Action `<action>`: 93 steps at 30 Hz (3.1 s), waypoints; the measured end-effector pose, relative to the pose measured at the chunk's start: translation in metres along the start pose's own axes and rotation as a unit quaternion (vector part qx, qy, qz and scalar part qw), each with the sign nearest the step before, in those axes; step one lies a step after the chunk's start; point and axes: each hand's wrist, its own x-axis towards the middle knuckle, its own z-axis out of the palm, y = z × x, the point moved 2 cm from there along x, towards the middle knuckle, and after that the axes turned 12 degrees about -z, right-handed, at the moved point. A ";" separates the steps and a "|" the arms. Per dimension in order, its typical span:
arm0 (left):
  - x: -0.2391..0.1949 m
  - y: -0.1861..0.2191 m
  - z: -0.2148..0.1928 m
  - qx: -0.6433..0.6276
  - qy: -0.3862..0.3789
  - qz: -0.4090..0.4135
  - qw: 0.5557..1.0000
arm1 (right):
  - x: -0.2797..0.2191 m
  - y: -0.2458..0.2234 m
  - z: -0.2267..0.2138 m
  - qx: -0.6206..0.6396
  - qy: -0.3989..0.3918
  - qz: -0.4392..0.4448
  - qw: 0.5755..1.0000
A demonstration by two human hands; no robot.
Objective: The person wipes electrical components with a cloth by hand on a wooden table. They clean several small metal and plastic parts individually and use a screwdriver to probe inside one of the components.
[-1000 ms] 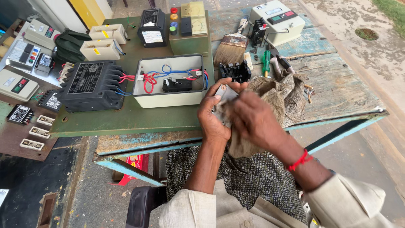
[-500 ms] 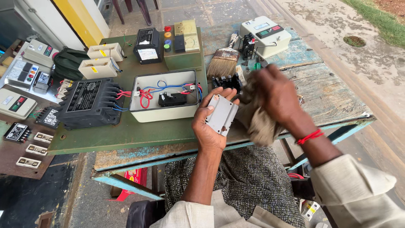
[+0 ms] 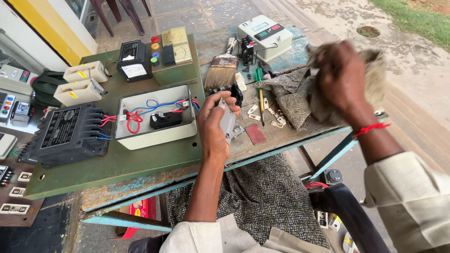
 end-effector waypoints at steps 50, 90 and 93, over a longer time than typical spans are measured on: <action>0.155 -0.122 0.084 0.816 -0.033 0.012 0.577 | -0.063 0.033 0.054 0.018 0.028 0.194 0.980; 0.038 -0.106 0.124 0.283 -0.016 0.108 0.953 | -0.059 -0.031 0.030 0.184 0.062 0.053 0.979; 0.026 -0.098 0.128 0.354 0.028 0.106 0.929 | -0.063 -0.033 0.040 0.233 0.095 0.118 0.961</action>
